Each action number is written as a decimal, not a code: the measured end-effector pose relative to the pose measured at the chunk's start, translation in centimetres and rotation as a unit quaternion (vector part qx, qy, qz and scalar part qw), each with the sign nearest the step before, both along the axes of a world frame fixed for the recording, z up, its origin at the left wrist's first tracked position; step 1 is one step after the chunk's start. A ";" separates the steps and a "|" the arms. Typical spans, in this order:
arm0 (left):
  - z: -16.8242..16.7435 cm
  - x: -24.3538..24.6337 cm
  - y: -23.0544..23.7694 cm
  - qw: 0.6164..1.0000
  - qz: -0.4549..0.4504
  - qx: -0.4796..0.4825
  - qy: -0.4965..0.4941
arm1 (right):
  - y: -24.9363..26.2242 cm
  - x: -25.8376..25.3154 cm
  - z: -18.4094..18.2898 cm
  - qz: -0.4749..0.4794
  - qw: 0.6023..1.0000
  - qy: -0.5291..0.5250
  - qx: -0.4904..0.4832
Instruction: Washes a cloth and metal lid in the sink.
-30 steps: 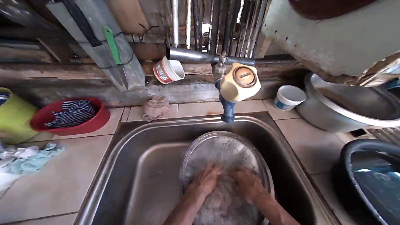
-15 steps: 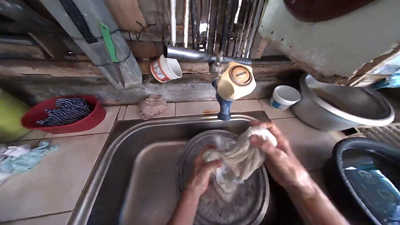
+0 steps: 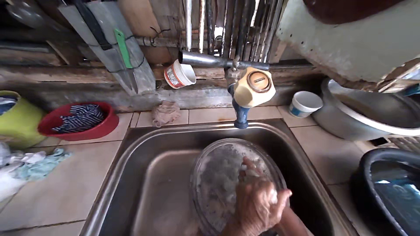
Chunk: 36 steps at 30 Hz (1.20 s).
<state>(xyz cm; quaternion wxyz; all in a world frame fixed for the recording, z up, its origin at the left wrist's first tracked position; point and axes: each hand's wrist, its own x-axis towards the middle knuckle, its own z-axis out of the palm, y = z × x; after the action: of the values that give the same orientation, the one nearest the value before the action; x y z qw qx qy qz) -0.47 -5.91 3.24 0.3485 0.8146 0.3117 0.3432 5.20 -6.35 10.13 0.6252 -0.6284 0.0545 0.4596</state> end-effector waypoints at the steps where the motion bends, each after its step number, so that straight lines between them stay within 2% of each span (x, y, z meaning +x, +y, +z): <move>1: -0.4 -0.3 0.7 1.000 -0.006 -0.020 0.002 | -0.7 1.1 -0.4 0.099 0.994 -0.040 -0.006; 3: -2.6 -1.7 5.7 0.992 0.034 -0.118 0.025 | -1.9 3.5 -5.7 0.214 0.960 -0.174 0.053; 4: -3.4 -2.9 8.6 0.984 0.055 -0.150 0.081 | -2.3 4.8 -7.9 0.281 0.921 -0.262 0.068; 5: -4.1 -4.0 10.6 0.974 0.048 -0.165 0.145 | -2.7 5.9 -9.1 0.352 0.867 -0.349 0.049; 7: -5.2 -5.5 11.6 0.953 -0.037 -0.143 0.263 | -3.1 6.4 -10.7 0.457 0.752 -0.472 -0.055; 9: -6.5 -5.7 10.2 0.930 -0.128 -0.114 0.326 | -3.0 5.5 -12.8 0.520 0.666 -0.512 -0.156; 10: -7.1 -5.5 9.6 0.918 -0.151 -0.116 0.347 | -2.8 5.0 -13.9 0.537 0.640 -0.517 -0.186; 12: -8.0 -4.9 8.8 0.890 -0.170 -0.135 0.401 | -2.4 4.7 -14.9 0.568 0.618 -0.501 -0.212; 14: -6.6 -4.4 8.5 0.870 -0.167 -0.139 0.441 | -1.3 5.0 -13.6 0.597 0.611 -0.467 -0.231; 16: -2.7 -4.2 8.5 0.898 -0.140 -0.108 0.404 | -0.6 5.0 -11.0 0.559 0.642 -0.481 -0.208; 18: 2.6 -4.6 8.1 0.944 -0.097 -0.060 0.310 | -1.0 5.0 -8.8 0.500 0.690 -0.508 -0.126; 20: 7.4 -5.0 7.5 0.984 -0.037 0.056 0.166 | -1.7 5.0 -8.1 0.427 0.735 -0.525 -0.045; 22: 12.1 -5.3 7.3 0.988 -0.001 0.146 0.054 | -2.5 5.3 -8.5 0.391 0.769 -0.505 -0.031; 24: 15.0 -5.7 7.4 0.986 0.020 0.163 -0.020 | -3.1 6.1 -8.9 0.430 0.777 -0.452 -0.081; 25: 15.4 -5.8 7.6 0.987 0.024 0.151 -0.041 | -3.4 6.6 -8.9 0.447 0.778 -0.432 -0.092; 27: 13.7 -5.9 8.3 0.996 0.026 0.088 -0.022 | -4.2 7.5 -7.4 0.426 0.787 -0.444 -0.038; 28: 12.0 -6.0 8.7 0.999 0.021 0.037 0.029 | -4.4 7.9 -6.2 0.392 0.784 -0.480 0.019; 30: 8.6 -6.1 9.2 0.977 -0.014 -0.067 0.202 | -4.1 8.3 -3.0 0.330 0.776 -0.529 0.100; 31: 7.1 -6.1 9.4 0.946 -0.042 -0.107 0.302 | -3.6 8.1 -1.6 0.307 0.778 -0.536 0.116; 33: 3.6 -5.8 9.4 0.884 -0.077 -0.133 0.441 | -2.7 7.6 -0.4 0.287 0.782 -0.540 0.124; 34: 2.2 -5.7 9.2 0.870 -0.083 -0.134 0.466 | -2.2 7.4 -0.9 0.304 0.776 -0.542 0.109; 36: -0.5 -5.5 8.7 0.872 -0.116 -0.132 0.456 | -1.7 6.9 -3.3 0.394 0.748 -0.533 0.025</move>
<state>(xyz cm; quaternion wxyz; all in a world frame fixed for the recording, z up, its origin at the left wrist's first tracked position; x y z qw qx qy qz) -5.98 2.84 2.74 0.3096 0.8573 0.3815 -0.1540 12.11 -8.09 6.80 0.3312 -0.7212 -0.5514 0.2572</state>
